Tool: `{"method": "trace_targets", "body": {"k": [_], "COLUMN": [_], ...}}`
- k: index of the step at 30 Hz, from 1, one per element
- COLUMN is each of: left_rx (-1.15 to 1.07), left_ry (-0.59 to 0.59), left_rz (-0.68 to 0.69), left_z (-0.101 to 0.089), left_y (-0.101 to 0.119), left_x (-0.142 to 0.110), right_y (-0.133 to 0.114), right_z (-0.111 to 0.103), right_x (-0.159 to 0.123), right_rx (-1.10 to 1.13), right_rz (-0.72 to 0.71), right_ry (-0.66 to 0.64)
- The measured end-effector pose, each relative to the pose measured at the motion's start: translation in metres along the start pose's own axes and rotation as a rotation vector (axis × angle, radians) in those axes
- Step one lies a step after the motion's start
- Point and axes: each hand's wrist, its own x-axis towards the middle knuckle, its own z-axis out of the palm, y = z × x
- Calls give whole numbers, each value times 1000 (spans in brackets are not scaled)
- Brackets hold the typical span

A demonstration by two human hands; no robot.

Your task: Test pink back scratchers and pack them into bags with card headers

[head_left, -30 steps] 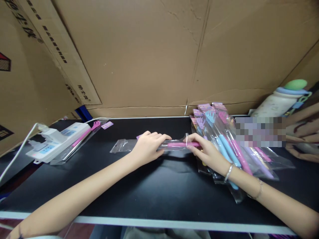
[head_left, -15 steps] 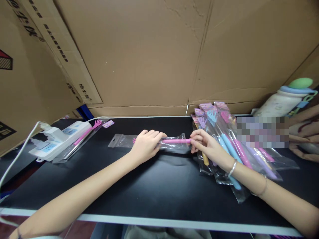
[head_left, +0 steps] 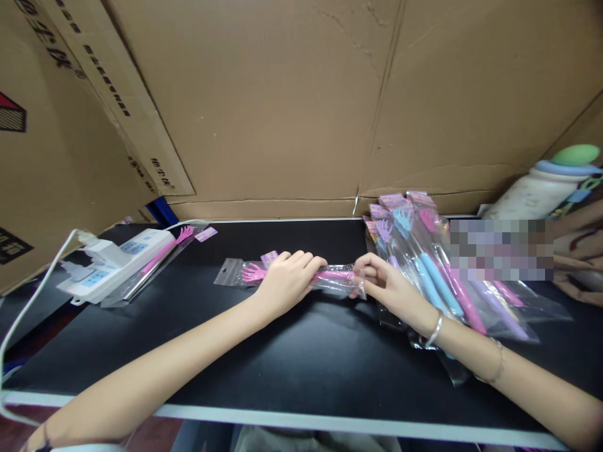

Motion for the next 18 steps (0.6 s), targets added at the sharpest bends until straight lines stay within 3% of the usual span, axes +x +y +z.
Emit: {"method": "trace_targets", "body": {"k": [7, 15, 18], "left_rx": [-15, -54, -61], "left_ry": [-2, -18, -13], "left_rz": [-31, -43, -42], "left_z": [-1, -6, -7], "left_y": [-7, -7, -5], "left_x": [-4, -5, -5], "right_y": [0, 0, -3], "right_z": [1, 6, 7], "right_x": [-2, -8, -11], "right_rx": [-16, -235, -312], "right_rz": [-21, -102, -155], "right_ry": [-25, -112, -57]}}
